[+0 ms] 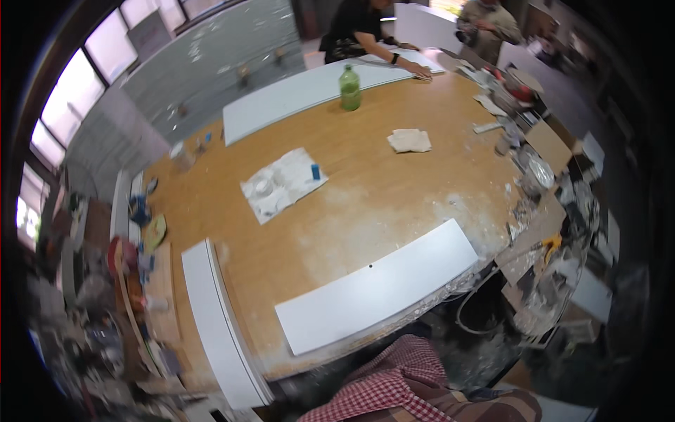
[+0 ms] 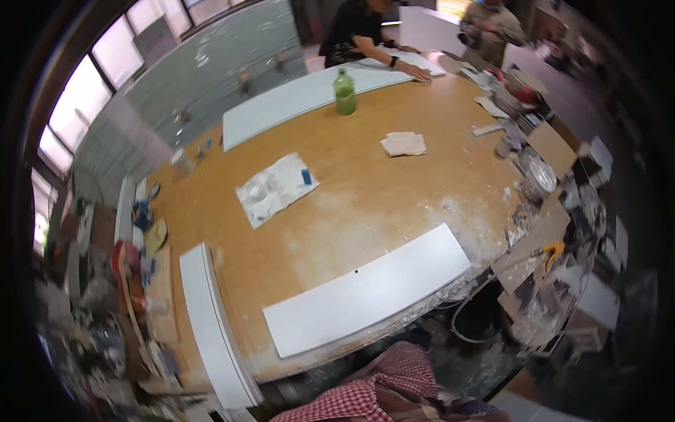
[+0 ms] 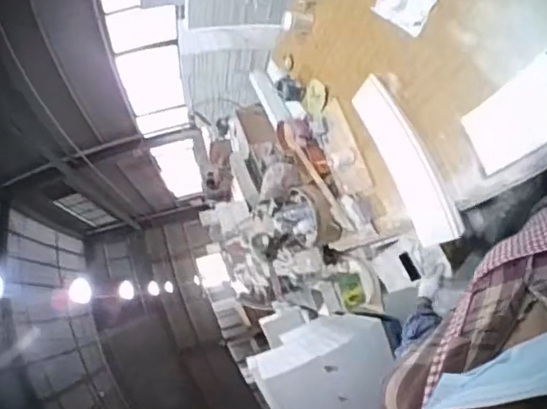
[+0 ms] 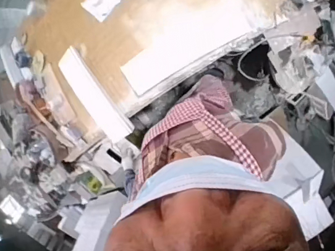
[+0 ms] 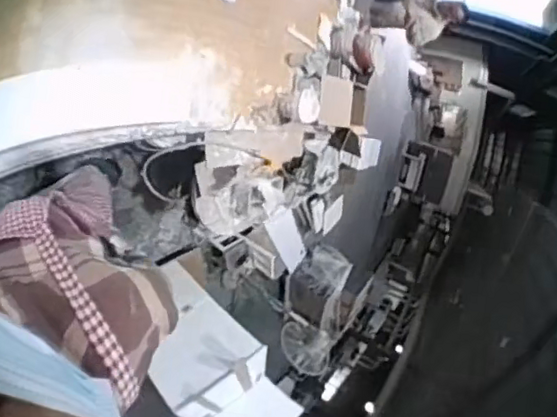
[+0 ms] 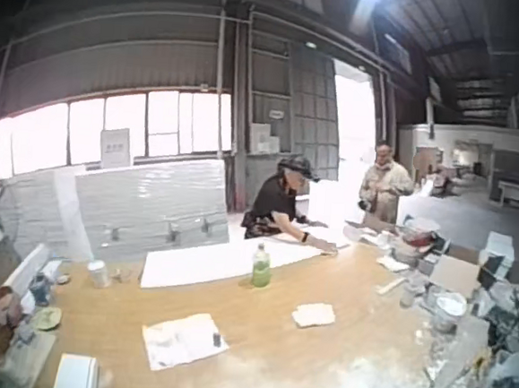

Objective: The recorder is wiping and polishing white furniture boards on a large work table in a factory setting.

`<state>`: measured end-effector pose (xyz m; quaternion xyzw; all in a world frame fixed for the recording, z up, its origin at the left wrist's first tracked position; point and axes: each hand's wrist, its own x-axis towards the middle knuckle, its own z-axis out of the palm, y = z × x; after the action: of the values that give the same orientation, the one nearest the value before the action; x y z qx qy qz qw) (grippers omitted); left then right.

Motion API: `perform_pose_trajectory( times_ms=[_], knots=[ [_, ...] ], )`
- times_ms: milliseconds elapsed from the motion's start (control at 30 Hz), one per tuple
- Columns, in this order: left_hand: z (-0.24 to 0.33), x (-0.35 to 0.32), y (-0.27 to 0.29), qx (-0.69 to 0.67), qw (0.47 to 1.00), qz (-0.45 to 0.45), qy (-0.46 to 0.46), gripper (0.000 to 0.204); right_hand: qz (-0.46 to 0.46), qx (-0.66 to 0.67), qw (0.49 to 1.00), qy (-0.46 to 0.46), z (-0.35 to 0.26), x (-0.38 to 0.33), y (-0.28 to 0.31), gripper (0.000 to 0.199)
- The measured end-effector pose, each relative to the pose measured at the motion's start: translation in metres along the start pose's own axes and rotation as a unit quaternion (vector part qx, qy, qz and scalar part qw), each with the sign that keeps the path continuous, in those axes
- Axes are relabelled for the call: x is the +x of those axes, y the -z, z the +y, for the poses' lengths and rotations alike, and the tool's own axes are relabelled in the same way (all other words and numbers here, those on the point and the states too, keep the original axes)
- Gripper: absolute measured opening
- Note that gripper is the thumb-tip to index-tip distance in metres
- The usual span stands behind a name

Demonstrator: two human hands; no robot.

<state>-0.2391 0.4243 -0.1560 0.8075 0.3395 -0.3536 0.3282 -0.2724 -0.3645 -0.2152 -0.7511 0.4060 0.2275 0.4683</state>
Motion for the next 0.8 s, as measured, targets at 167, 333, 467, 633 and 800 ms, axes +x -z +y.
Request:
perform_pose_trajectory(
  times_ms=[167,333,467,633,800],
  knots=[
    [0.074,0.114,0.028,0.074,0.988,0.01,-0.136,0.067,0.054,0.096,0.994,0.012,0.013,0.035,-0.083,0.03],
    [0.105,0.159,0.048,0.099,0.972,0.005,-0.212,0.066,0.069,0.121,0.99,0.027,-0.006,0.065,-0.133,0.031],
    [0.125,0.183,0.041,0.101,0.962,-0.018,-0.254,0.065,0.083,0.109,0.99,0.031,-0.023,0.084,-0.141,0.031],
    [0.136,0.202,0.024,0.092,0.952,-0.054,-0.288,0.065,0.093,0.073,0.993,0.03,-0.042,0.103,-0.136,0.031],
    [0.121,0.199,-0.01,0.071,0.944,-0.095,-0.307,0.064,0.096,0.017,0.995,0.025,-0.042,0.109,-0.115,0.032]
  ],
)
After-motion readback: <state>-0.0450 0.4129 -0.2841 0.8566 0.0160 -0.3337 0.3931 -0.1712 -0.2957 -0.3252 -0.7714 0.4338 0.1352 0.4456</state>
